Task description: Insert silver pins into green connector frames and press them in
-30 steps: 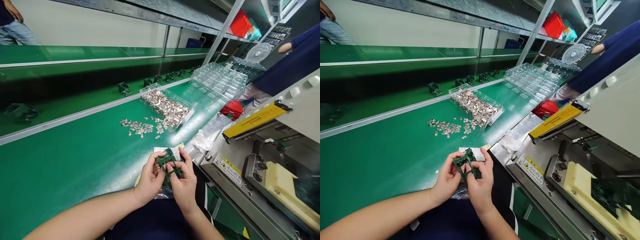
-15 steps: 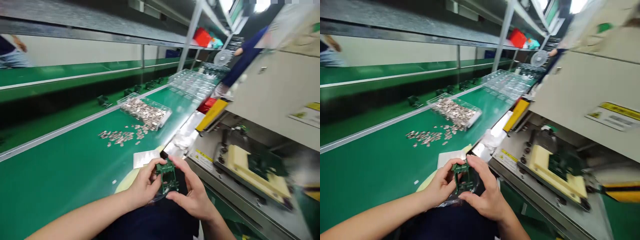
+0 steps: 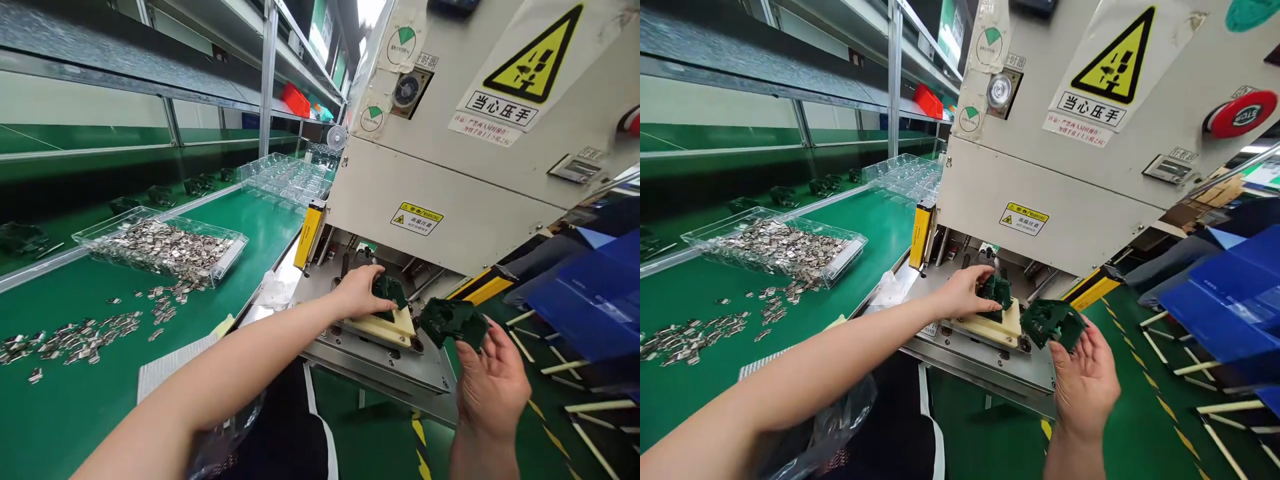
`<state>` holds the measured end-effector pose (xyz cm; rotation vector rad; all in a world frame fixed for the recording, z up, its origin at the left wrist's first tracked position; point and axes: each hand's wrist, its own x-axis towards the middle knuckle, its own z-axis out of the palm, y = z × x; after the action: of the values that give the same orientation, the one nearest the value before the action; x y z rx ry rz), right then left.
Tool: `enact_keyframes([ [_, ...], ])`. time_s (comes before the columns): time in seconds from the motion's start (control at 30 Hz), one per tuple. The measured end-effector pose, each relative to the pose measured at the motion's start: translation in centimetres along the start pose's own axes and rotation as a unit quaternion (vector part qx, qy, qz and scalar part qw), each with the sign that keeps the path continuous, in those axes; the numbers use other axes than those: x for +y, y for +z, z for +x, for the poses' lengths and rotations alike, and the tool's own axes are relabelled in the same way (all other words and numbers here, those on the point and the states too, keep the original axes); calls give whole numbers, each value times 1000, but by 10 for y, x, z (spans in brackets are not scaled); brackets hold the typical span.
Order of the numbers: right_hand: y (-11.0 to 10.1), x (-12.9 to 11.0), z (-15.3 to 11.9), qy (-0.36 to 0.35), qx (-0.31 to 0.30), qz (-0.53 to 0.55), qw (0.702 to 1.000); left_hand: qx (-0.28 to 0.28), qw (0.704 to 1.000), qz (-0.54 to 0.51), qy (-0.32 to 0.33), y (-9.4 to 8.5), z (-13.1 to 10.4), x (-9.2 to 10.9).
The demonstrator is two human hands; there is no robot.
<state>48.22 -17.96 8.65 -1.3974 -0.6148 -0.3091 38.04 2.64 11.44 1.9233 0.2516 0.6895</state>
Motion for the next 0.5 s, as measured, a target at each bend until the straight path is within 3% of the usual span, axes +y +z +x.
enact_keyframes([
  [0.1,20,7,18,-7,-108,-33,994,29,997,-66,-29,-21,-21,2],
  [0.17,35,13,29,-27,-195,-86,977,39,993,-95,-49,-49,-55,-1],
  [0.3,62,20,40,-4,-356,-131,925,20,991,-51,-123,-107,-130,-22],
  [0.4,67,23,36,-2,-366,-148,919,24,979,-41,-196,-123,-168,-45],
  [0.5,44,28,22,-58,-282,-224,931,-3,972,-76,-222,-117,-181,-63],
])
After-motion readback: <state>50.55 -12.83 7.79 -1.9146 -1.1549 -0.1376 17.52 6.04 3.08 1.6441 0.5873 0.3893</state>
